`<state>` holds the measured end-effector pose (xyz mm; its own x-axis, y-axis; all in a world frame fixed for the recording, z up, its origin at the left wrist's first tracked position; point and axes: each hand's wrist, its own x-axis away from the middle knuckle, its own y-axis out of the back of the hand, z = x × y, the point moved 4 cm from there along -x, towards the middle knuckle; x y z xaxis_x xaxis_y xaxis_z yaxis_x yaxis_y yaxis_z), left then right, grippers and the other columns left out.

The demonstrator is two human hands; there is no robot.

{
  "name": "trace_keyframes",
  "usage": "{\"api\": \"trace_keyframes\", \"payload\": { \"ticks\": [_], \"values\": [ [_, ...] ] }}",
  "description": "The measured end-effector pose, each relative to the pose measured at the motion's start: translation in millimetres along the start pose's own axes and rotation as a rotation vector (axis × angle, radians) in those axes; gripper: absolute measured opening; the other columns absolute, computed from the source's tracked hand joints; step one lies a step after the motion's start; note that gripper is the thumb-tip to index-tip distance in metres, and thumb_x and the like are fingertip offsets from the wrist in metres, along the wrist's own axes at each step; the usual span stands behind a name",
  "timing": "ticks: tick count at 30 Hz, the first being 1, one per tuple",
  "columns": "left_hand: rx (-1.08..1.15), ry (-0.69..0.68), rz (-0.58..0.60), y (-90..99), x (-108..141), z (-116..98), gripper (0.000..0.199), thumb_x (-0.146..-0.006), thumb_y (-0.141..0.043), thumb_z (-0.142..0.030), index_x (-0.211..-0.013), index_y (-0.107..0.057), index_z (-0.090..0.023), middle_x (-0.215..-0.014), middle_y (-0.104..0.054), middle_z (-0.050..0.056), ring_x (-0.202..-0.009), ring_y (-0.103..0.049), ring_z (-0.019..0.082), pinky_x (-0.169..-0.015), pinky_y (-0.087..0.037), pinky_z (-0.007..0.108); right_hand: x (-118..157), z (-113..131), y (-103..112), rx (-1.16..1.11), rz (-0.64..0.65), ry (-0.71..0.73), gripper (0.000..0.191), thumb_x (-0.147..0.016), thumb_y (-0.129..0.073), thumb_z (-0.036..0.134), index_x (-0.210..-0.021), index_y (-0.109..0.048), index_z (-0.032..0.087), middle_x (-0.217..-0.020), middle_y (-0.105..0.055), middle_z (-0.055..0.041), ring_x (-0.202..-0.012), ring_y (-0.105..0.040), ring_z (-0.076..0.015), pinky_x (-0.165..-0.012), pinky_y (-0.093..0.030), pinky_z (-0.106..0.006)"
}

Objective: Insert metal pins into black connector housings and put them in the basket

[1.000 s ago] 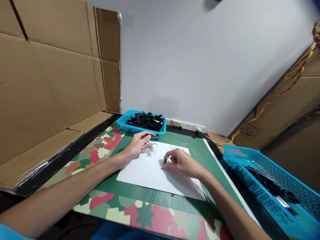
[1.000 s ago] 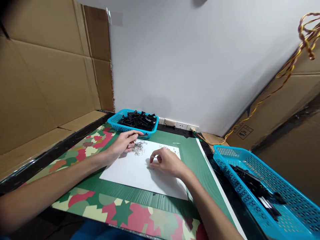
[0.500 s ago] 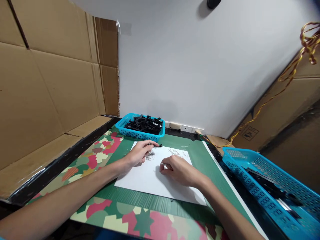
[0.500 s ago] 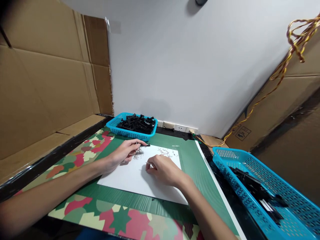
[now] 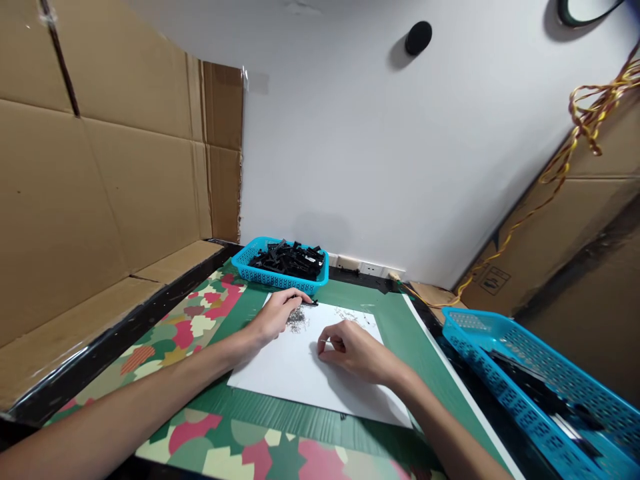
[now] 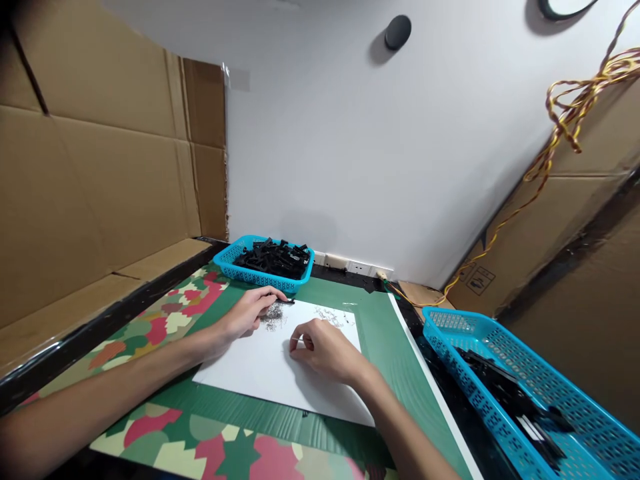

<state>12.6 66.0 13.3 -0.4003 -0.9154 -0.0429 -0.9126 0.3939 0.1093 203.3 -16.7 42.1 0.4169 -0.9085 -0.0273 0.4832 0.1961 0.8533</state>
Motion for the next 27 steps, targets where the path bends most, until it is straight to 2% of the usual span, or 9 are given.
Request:
{"api": "trace_keyframes", "payload": {
  "ticks": [3,5,9,11,14,18,21,24,27],
  "values": [
    [-0.030,-0.009,0.040,-4.5,3.1,-0.9,0.038,-0.095,-0.058,-0.052,-0.103,-0.074,-0.019,-0.057,-0.032,-0.009,-0.043,-0.023,0.008,-0.044,-0.014,0.022,0.5,1.8,-2.3,-0.002,0.007,0.008,0.011,-0.087,-0.068,0.016,-0.087,-0.079,0.022,-0.064,-0.052,0.0042,-0.058,-0.044,-0.0116,-0.053,-0.027,-0.025],
    [-0.054,-0.040,0.069,-9.5,6.1,-3.2,0.033,-0.094,-0.058,-0.046,-0.093,-0.075,-0.017,-0.056,-0.041,-0.006,-0.046,-0.034,0.010,-0.047,-0.023,0.023,2.4,4.4,-1.7,-0.006,0.015,0.017,0.010,-0.087,-0.069,0.017,-0.088,-0.078,0.021,-0.064,-0.051,0.0046,-0.057,-0.042,-0.0111,-0.053,-0.026,-0.025],
    [-0.096,-0.143,0.122,-20.8,13.3,-10.9,0.024,-0.089,-0.059,-0.034,-0.079,-0.074,-0.018,-0.080,-0.069,0.005,-0.083,-0.062,0.021,-0.074,-0.045,0.028,8.3,12.5,6.7,-0.028,0.023,0.050,0.009,-0.088,-0.069,0.017,-0.091,-0.077,0.020,-0.065,-0.049,0.0050,-0.057,-0.039,-0.0106,-0.054,-0.025,-0.025],
    [-0.106,-0.173,0.162,-26.3,17.6,-15.0,0.023,-0.088,-0.060,-0.032,-0.076,-0.073,-0.018,-0.088,-0.073,0.006,-0.094,-0.064,0.024,-0.087,-0.046,0.031,10.7,15.2,13.8,-0.043,0.004,0.060,0.011,-0.093,-0.065,0.018,-0.094,-0.076,0.019,-0.065,-0.046,0.0054,-0.059,-0.037,-0.0110,-0.055,-0.025,-0.026],
    [-0.094,-0.185,0.234,-33.2,24.4,-21.5,0.026,-0.090,-0.060,-0.035,-0.075,-0.072,-0.018,-0.086,-0.072,0.006,-0.093,-0.063,0.024,-0.092,-0.044,0.033,11.9,15.1,25.1,-0.111,-0.091,0.066,0.015,-0.101,-0.059,0.024,-0.096,-0.073,0.019,-0.065,-0.039,0.0064,-0.060,-0.033,-0.0114,-0.055,-0.024,-0.026],
    [-0.031,-0.152,0.334,-39.3,31.6,-23.6,0.032,-0.094,-0.065,-0.048,-0.086,-0.071,-0.018,-0.086,-0.066,0.003,-0.080,-0.056,0.018,-0.077,-0.043,0.028,10.5,9.7,29.7,-0.160,-0.216,0.102,0.016,-0.103,-0.062,0.031,-0.097,-0.071,0.019,-0.063,-0.034,0.0083,-0.059,-0.030,-0.0115,-0.054,-0.023,-0.025],
    [0.037,-0.053,0.393,-41.7,33.8,-15.0,0.044,-0.098,-0.057,-0.062,-0.096,-0.066,-0.019,-0.072,-0.046,-0.004,-0.056,-0.035,0.011,-0.053,-0.029,0.024,9.2,6.4,25.9,-0.076,-0.278,0.143,0.015,-0.104,-0.061,0.029,-0.096,-0.071,0.021,-0.060,-0.037,0.0090,-0.055,-0.032,-0.0108,-0.053,-0.024,-0.024],
    [0.110,0.034,0.425,-42.9,34.8,-6.6,0.047,-0.099,-0.054,-0.068,-0.100,-0.059,-0.022,-0.069,-0.032,-0.008,-0.052,-0.019,0.010,-0.048,-0.014,0.023,8.9,5.3,21.7,0.001,-0.327,0.168,0.011,-0.103,-0.061,0.023,-0.099,-0.072,0.021,-0.059,-0.047,0.0084,-0.053,-0.035,-0.0104,-0.056,-0.027,-0.024],
    [0.165,0.073,0.427,-44.1,36.3,-7.0,0.046,-0.097,-0.058,-0.069,-0.096,-0.054,-0.023,-0.069,-0.029,-0.008,-0.055,-0.015,0.010,-0.049,-0.010,0.023,9.4,6.7,18.7,0.043,-0.336,0.197,0.013,-0.102,-0.060,0.019,-0.101,-0.073,0.022,-0.064,-0.059,0.0052,-0.055,-0.042,-0.0114,-0.059,-0.031,-0.024]
  ]
}}
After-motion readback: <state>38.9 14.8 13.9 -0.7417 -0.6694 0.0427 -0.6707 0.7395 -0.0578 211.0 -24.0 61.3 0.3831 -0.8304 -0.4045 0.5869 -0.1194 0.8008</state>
